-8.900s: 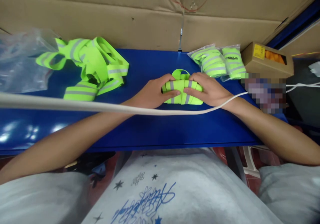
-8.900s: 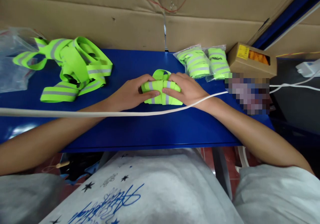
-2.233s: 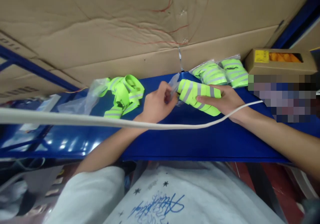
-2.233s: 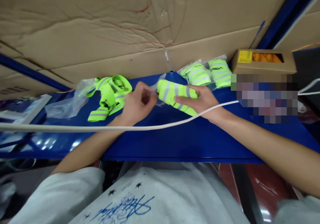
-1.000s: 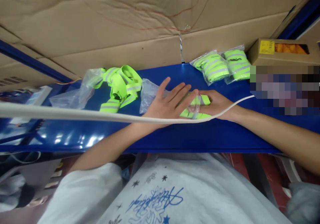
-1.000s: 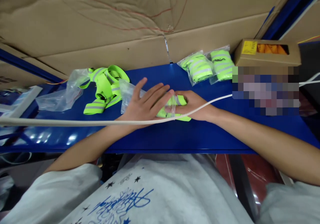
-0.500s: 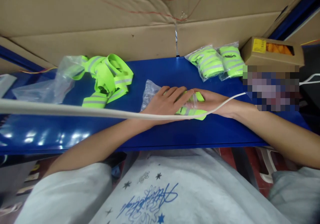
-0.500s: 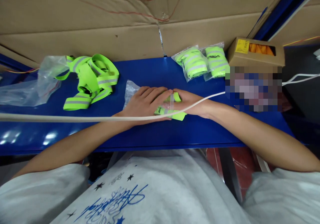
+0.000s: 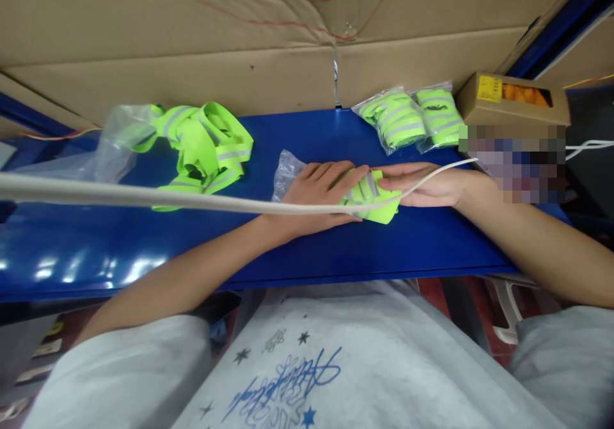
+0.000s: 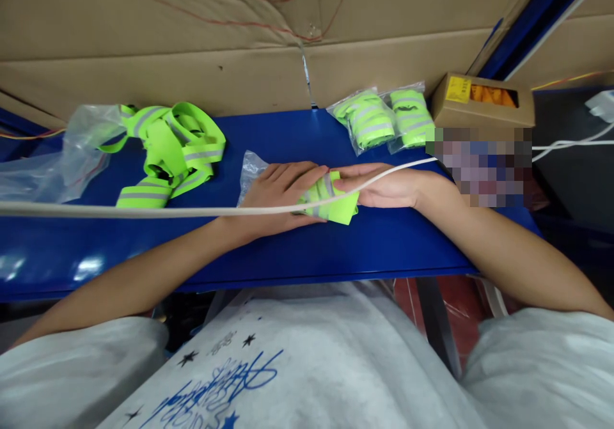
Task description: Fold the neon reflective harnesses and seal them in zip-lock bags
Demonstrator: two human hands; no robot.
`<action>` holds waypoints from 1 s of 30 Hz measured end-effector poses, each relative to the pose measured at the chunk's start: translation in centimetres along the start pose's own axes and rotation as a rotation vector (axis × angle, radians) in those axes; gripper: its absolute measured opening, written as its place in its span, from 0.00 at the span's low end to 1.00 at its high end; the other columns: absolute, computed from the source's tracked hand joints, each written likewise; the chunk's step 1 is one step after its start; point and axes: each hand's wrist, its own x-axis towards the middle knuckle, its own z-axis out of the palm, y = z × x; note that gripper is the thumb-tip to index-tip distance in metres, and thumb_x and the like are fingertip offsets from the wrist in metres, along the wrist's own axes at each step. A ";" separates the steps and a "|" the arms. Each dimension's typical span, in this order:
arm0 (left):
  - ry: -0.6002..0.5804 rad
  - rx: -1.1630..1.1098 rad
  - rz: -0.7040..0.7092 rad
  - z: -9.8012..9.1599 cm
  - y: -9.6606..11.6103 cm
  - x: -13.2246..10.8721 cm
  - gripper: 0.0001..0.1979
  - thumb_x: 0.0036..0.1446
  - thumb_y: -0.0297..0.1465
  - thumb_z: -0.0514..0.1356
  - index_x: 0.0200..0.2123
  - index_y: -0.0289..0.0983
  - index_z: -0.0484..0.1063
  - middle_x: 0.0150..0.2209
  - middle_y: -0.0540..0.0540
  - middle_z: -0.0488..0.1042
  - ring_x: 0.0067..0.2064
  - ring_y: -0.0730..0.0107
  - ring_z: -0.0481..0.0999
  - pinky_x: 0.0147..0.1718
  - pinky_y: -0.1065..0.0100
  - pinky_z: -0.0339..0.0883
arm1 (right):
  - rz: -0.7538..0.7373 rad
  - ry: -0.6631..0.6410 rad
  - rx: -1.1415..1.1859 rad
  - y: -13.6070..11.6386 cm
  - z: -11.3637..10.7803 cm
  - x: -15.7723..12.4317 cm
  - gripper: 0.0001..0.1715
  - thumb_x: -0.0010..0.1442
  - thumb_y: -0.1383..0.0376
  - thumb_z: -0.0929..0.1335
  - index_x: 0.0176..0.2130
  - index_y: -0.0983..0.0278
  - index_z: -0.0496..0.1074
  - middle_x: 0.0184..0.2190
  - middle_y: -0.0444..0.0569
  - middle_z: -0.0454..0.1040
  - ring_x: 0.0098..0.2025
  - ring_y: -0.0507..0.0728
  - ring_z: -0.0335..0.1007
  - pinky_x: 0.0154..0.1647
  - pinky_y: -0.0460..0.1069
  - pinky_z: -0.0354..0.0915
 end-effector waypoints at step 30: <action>-0.071 -0.063 -0.046 -0.4 0.7 -0.3 0.42 0.65 0.52 0.66 0.73 0.35 0.64 0.65 0.29 0.74 0.62 0.38 0.77 0.59 0.48 0.71 | -0.225 0.436 -0.278 2.3 2.0 2.2 0.28 0.49 0.55 0.85 0.36 0.57 0.68 0.34 0.45 0.76 0.37 0.60 0.77 0.32 0.56 0.78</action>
